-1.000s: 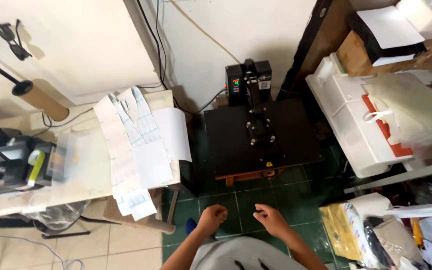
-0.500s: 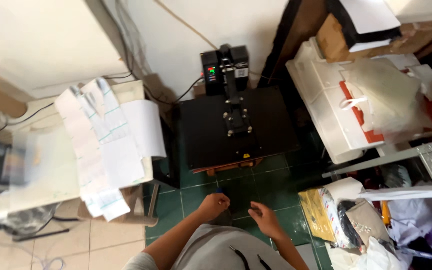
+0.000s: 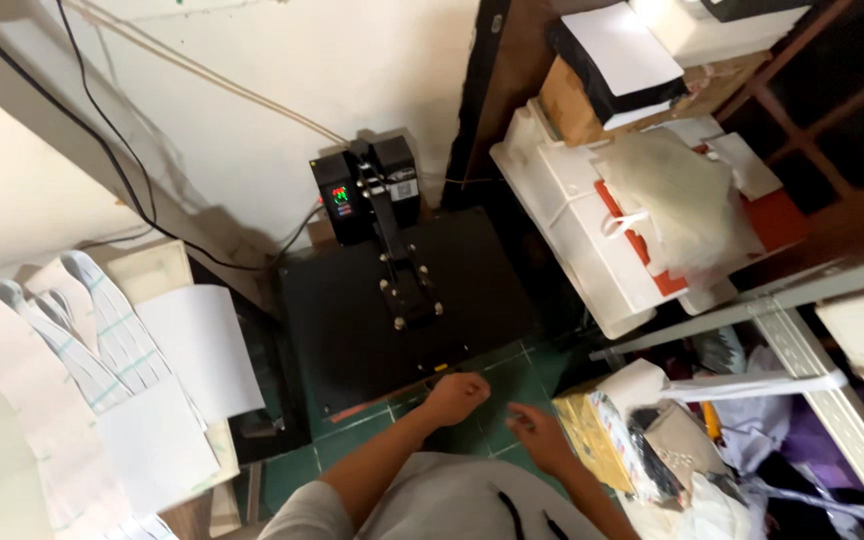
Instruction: The person places sheets of transfer paper on the lower platen of a heat press, pulls the upper platen down to press them, and lifts the handle back up. They then peel the pressed paper, move it aside, and handle printed tote bags and additional paper sheets on the work table.
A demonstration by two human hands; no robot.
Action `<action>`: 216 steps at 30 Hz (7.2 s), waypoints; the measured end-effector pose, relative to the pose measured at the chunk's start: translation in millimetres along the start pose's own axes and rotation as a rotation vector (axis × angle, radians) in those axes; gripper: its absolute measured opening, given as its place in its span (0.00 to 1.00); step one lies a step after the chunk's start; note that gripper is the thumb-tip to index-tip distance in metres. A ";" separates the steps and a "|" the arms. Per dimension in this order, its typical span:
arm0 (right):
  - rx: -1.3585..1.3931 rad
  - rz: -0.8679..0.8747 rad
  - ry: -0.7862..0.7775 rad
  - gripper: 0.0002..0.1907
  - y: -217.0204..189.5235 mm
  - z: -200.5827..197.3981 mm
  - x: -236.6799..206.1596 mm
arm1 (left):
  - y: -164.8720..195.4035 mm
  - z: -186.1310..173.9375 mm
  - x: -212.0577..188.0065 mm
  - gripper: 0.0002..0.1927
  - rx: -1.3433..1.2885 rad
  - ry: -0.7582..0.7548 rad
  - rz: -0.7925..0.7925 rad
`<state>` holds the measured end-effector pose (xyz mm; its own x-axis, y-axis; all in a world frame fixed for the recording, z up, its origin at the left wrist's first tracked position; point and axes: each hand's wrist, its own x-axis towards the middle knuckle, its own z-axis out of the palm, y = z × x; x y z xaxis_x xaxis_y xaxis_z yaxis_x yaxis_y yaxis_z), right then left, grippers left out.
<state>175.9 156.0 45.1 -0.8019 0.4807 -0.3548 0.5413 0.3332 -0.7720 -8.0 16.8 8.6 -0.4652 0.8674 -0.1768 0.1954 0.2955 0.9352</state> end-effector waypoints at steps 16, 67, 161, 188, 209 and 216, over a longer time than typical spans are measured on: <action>0.068 -0.020 0.004 0.24 3.1 -43.1 98.0 | -32.7 -51.1 54.1 0.12 -0.001 0.076 -0.146; -0.250 -0.270 -0.461 0.35 41.6 -169.4 277.4 | 9.9 56.5 143.7 0.23 -0.113 0.650 -0.438; -0.909 -1.278 -0.437 0.36 -180.8 30.3 225.0 | 88.9 -93.4 -47.5 0.39 0.587 0.877 -0.477; -0.935 -0.857 -0.222 0.33 -160.1 18.5 193.7 | 88.7 -156.8 11.0 0.32 0.402 0.452 0.327; -0.388 -0.620 -0.219 0.16 -112.0 -17.2 171.4 | -12.8 -148.0 -13.7 0.18 0.353 0.489 -0.021; -0.314 -0.469 -0.225 0.24 -60.3 -51.3 203.3 | -40.2 -135.0 -81.1 0.11 0.297 0.956 -0.206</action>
<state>-6.8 275.2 46.7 -0.9882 0.0532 -0.1437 0.1388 0.7078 -0.6926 -94.7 -119.5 26.8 -0.9828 0.1442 0.1156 0.1799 0.6030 0.7772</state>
